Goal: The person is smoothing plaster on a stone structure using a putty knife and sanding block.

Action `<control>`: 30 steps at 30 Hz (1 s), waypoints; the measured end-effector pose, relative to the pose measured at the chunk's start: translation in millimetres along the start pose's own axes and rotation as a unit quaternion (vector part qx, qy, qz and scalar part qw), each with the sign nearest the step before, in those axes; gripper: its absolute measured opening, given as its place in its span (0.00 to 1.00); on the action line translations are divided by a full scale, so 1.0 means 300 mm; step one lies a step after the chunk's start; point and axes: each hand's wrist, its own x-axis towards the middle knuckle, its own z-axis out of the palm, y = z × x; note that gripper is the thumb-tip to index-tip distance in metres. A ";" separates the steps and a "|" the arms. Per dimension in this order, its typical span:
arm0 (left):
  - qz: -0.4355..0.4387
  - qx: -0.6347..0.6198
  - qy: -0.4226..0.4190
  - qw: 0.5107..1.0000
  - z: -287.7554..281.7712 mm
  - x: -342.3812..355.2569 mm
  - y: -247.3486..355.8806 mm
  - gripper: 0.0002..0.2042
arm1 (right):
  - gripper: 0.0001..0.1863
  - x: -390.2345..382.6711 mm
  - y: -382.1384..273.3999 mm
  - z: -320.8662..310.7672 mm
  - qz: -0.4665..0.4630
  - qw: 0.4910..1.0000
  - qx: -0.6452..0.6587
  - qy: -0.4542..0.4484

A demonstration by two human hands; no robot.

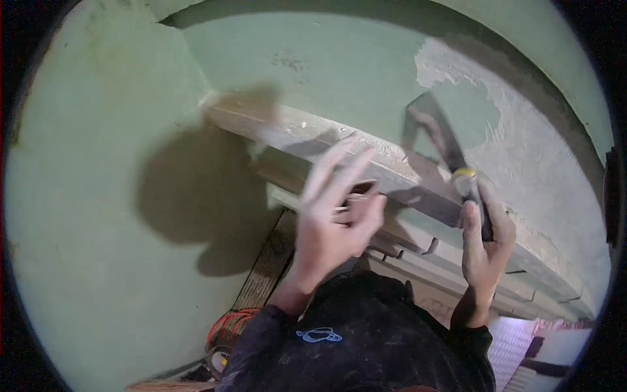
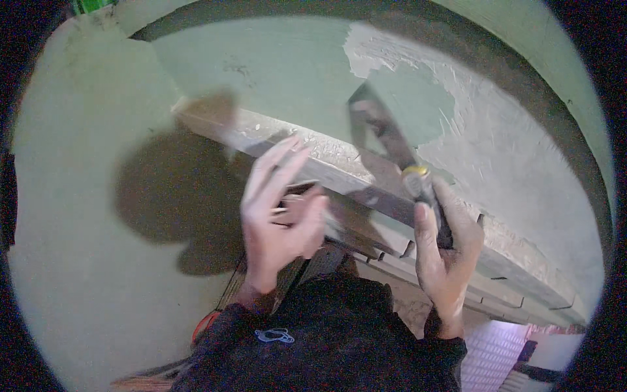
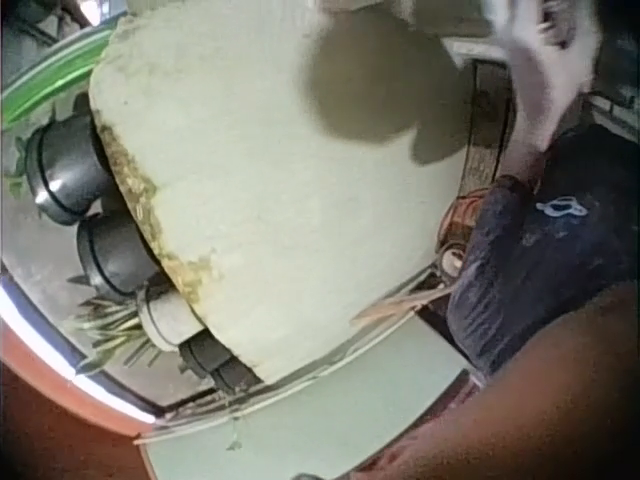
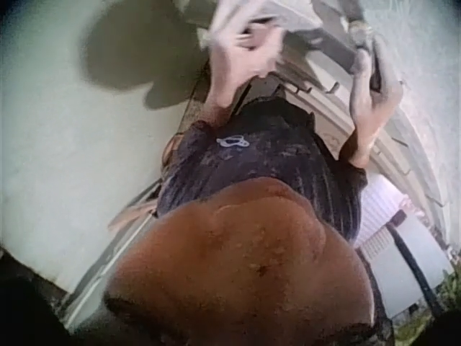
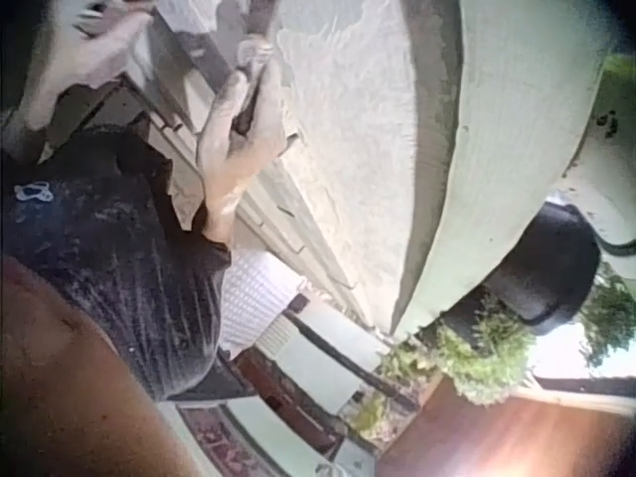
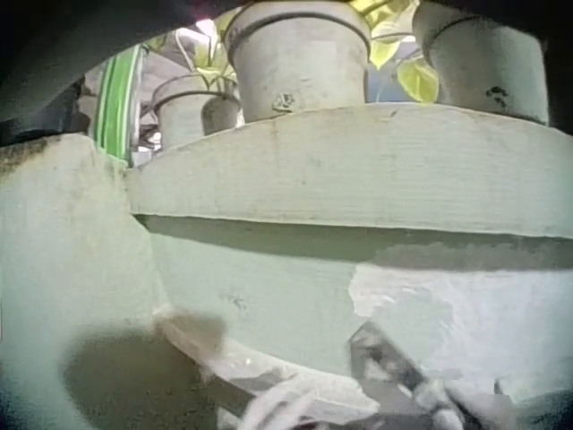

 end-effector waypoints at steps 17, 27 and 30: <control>0.145 0.042 -0.085 0.985 0.036 0.144 0.020 0.40 | 0.26 -0.063 -0.035 0.263 -0.142 0.972 -0.056 0.178; 0.169 0.109 -0.120 0.972 0.056 0.145 0.016 0.39 | 0.26 -0.070 -0.033 0.327 -0.091 0.983 0.008 0.158; 0.182 0.150 -0.105 0.966 0.052 0.144 0.023 0.38 | 0.26 -0.062 -0.036 0.354 -0.105 0.978 0.054 0.174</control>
